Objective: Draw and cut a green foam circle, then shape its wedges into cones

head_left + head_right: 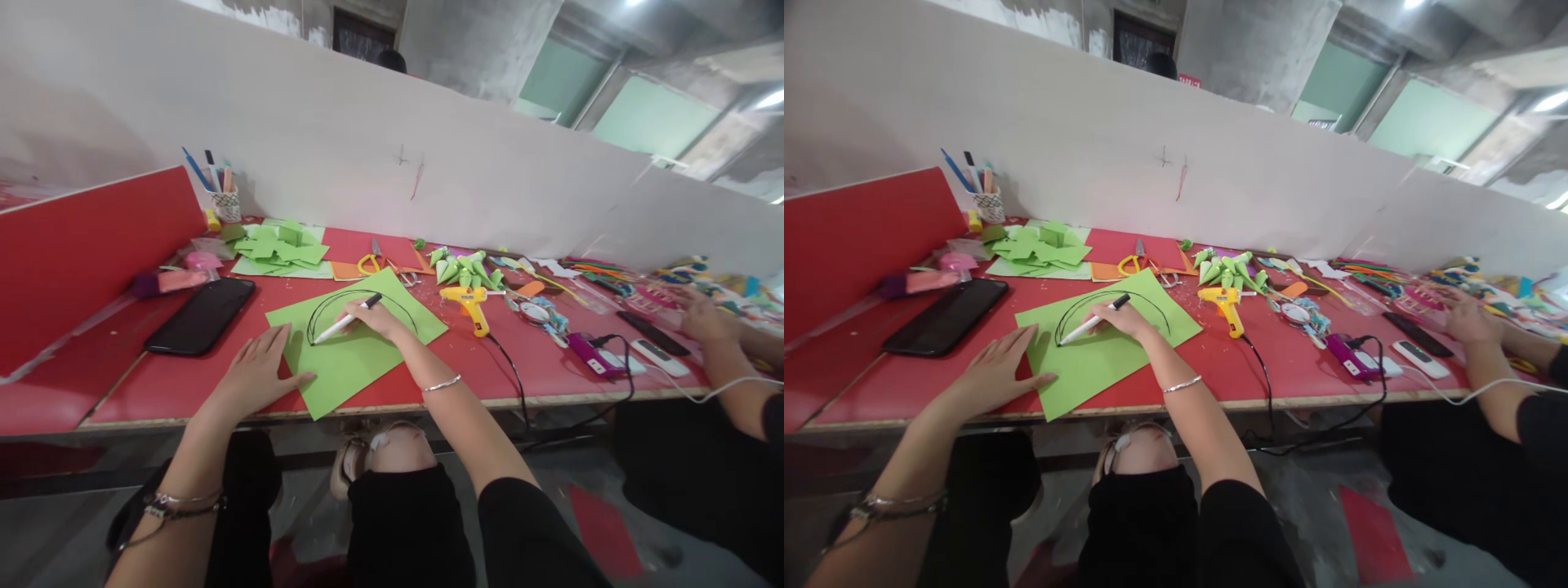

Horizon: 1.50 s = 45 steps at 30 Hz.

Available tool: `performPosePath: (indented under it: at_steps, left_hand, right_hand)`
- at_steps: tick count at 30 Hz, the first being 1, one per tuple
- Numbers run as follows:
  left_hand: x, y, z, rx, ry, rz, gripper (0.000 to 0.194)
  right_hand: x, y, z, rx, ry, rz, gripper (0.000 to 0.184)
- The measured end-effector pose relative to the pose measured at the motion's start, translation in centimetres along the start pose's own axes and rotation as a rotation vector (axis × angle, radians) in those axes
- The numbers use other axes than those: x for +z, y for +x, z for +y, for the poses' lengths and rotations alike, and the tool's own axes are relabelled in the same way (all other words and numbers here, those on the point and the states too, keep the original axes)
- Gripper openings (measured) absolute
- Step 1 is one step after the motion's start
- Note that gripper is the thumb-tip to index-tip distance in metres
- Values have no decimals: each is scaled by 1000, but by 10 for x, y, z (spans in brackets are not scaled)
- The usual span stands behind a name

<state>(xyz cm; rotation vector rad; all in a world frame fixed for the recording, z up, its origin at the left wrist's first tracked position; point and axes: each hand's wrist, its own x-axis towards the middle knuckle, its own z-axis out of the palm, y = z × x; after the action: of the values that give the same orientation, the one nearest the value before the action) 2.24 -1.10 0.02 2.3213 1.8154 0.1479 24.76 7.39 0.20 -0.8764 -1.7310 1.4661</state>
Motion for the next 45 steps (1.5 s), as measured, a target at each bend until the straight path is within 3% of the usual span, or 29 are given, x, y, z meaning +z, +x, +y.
performPosePath:
  at_steps: [8,21,26,33,39,41,45]
  left_hand:
    - [1,0,-2,22,3,2,93]
    - [-1,0,-5,32,-19,-3,93]
    - [0,0,-6,47,-23,20,92]
    - [0,0,-6,62,-40,69,90]
    - [1,-11,12,249,-91,272,68]
    - [2,-22,25,301,-115,289,62]
    - [11,-42,44,378,-102,209,57]
  right_hand:
    - [-1,2,0,-42,-28,99,28]
    - [-4,-3,-3,17,-43,-69,31]
    - [-7,-4,-4,28,-58,123,37]
    - [-7,5,3,1,217,206,38]
    - [-11,-16,-37,-174,177,243,42]
    - [-16,-34,-59,-219,114,325,45]
    - [-25,-80,-93,-294,61,558,49]
